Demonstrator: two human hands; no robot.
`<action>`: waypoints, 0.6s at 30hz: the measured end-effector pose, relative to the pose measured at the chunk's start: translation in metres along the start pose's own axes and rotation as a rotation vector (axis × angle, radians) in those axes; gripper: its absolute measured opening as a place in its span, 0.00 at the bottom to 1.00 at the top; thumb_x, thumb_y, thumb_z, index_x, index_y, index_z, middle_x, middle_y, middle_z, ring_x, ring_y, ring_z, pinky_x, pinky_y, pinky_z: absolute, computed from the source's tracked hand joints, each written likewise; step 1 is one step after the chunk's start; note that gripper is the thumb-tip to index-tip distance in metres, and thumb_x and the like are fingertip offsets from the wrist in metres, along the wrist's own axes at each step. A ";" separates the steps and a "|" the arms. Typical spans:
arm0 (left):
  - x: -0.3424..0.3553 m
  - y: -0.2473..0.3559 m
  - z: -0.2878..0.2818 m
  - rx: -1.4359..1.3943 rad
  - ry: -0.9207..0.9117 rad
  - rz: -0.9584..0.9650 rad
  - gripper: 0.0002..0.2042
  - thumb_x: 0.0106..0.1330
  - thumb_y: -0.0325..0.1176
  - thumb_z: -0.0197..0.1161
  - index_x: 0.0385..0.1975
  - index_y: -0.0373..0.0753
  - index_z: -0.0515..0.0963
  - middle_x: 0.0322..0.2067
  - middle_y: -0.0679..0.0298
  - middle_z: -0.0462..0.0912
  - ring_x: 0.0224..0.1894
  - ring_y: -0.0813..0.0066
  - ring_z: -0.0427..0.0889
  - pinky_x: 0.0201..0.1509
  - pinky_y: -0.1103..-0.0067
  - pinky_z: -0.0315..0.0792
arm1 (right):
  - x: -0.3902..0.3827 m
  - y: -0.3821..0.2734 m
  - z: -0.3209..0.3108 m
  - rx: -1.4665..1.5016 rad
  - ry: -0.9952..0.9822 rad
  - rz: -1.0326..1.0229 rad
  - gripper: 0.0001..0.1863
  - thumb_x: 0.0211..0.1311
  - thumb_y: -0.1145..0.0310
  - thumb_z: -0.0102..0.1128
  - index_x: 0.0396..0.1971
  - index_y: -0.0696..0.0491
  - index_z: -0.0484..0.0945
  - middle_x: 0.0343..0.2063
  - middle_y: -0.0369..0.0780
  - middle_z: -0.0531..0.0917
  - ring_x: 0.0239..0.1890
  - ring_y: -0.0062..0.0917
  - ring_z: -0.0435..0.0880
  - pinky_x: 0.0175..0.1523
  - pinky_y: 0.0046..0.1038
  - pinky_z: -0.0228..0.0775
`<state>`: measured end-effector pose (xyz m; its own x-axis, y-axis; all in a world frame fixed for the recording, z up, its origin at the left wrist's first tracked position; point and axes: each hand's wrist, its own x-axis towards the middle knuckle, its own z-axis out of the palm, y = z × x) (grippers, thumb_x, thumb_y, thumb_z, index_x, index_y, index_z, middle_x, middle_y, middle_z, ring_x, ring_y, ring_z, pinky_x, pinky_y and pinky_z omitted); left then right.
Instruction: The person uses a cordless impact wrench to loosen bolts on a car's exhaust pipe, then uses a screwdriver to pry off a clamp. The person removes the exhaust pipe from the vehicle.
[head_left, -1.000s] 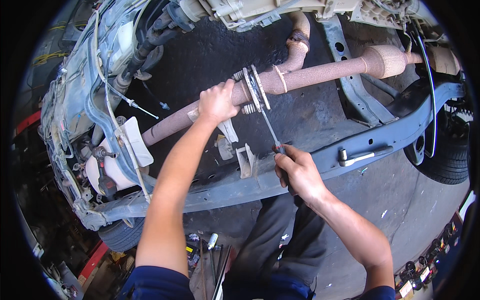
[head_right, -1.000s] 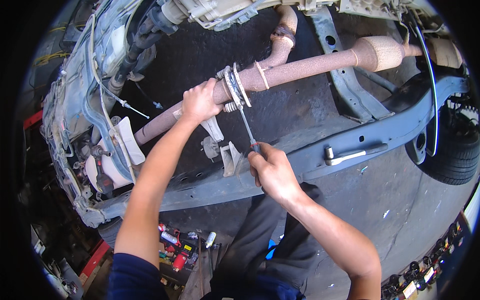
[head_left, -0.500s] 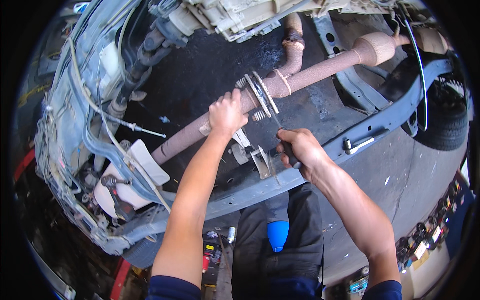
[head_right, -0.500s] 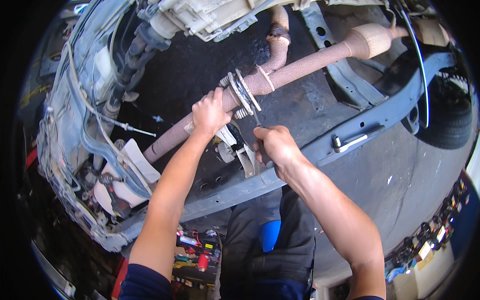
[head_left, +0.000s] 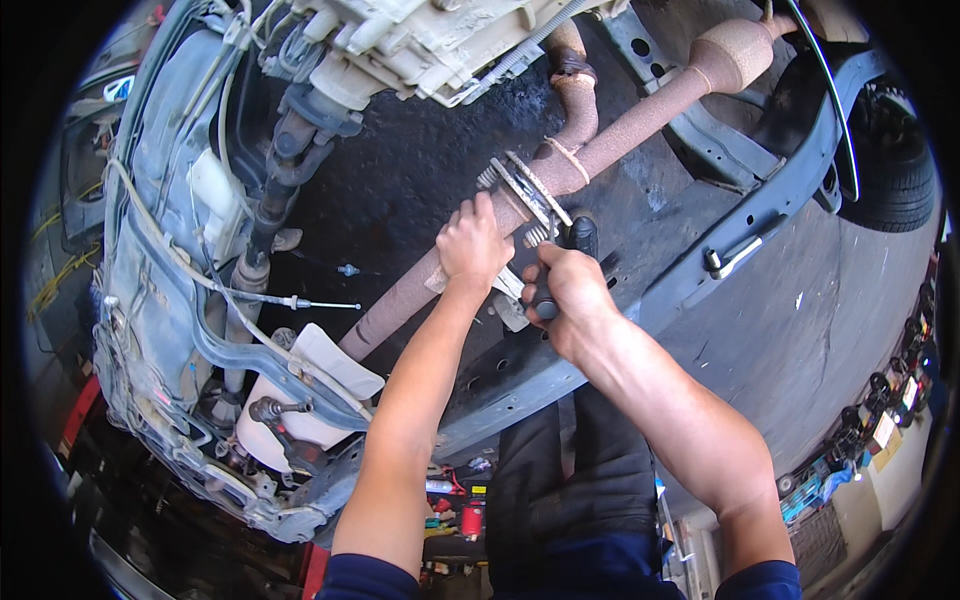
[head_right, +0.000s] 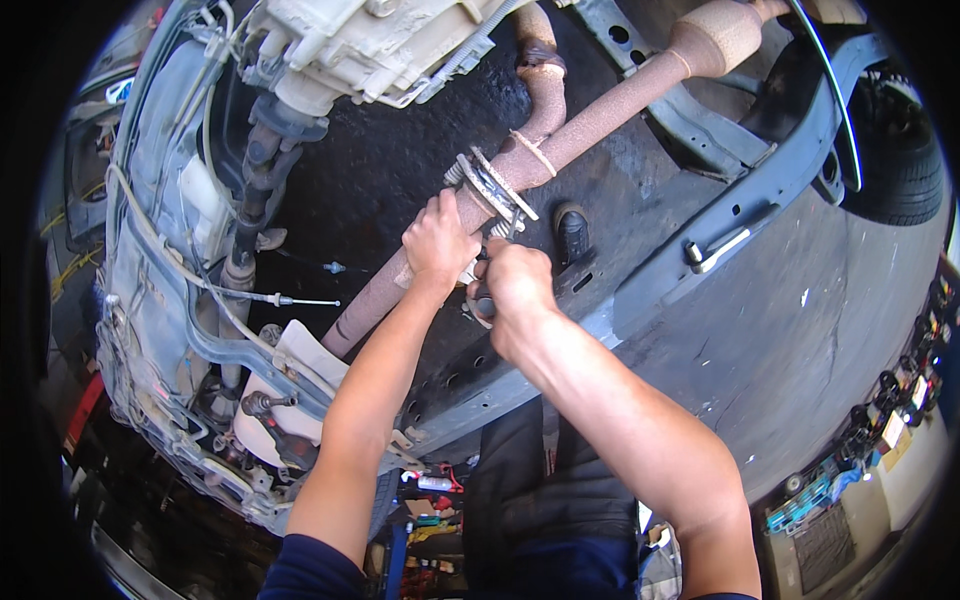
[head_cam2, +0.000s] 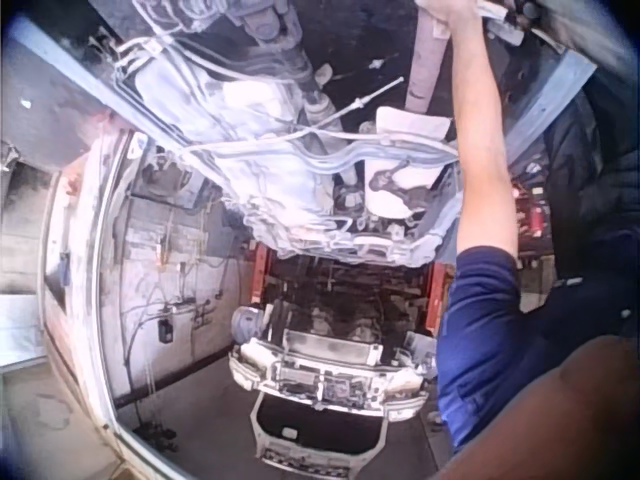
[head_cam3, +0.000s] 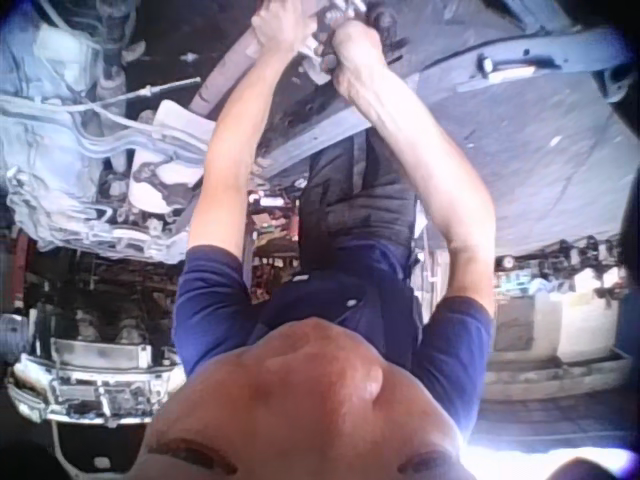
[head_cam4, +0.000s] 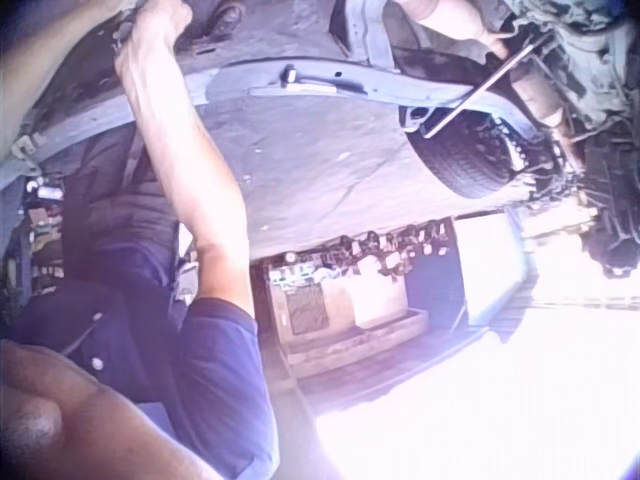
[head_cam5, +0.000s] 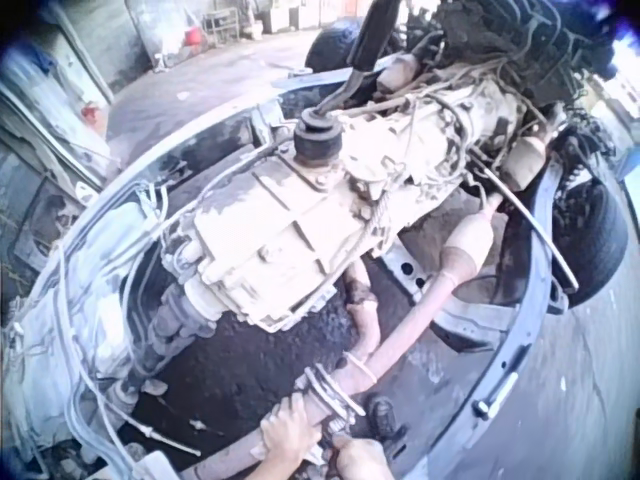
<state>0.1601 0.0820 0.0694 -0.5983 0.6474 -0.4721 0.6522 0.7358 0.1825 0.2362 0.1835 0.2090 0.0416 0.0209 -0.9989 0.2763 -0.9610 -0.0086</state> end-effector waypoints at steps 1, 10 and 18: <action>0.001 0.000 0.000 -0.005 0.003 0.004 0.32 0.46 0.41 0.80 0.50 0.40 0.71 0.43 0.56 0.84 0.47 0.54 0.87 0.48 0.61 0.83 | 0.001 0.002 0.005 0.017 -0.012 0.016 0.08 0.76 0.64 0.49 0.42 0.51 0.73 0.24 0.34 0.77 0.19 0.20 0.74 0.20 0.27 0.62; 0.015 -0.017 -0.015 -0.209 -0.267 0.050 0.33 0.48 0.38 0.79 0.54 0.39 0.70 0.45 0.48 0.84 0.47 0.42 0.85 0.50 0.54 0.80 | 0.000 0.007 0.016 -0.080 0.126 -0.075 0.07 0.69 0.69 0.54 0.33 0.56 0.75 0.21 0.35 0.75 0.18 0.19 0.72 0.22 0.25 0.60; 0.016 -0.024 -0.017 -0.262 -0.277 0.052 0.31 0.49 0.36 0.72 0.56 0.42 0.73 0.46 0.47 0.86 0.48 0.40 0.85 0.52 0.52 0.79 | 0.000 0.025 0.031 -0.054 0.216 -0.207 0.08 0.69 0.70 0.52 0.36 0.60 0.74 0.19 0.36 0.75 0.14 0.21 0.72 0.19 0.28 0.63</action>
<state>0.1269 0.0784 0.0725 -0.3955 0.6337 -0.6648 0.5157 0.7522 0.4103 0.2137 0.1512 0.2074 0.1809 0.2787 -0.9432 0.3504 -0.9143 -0.2030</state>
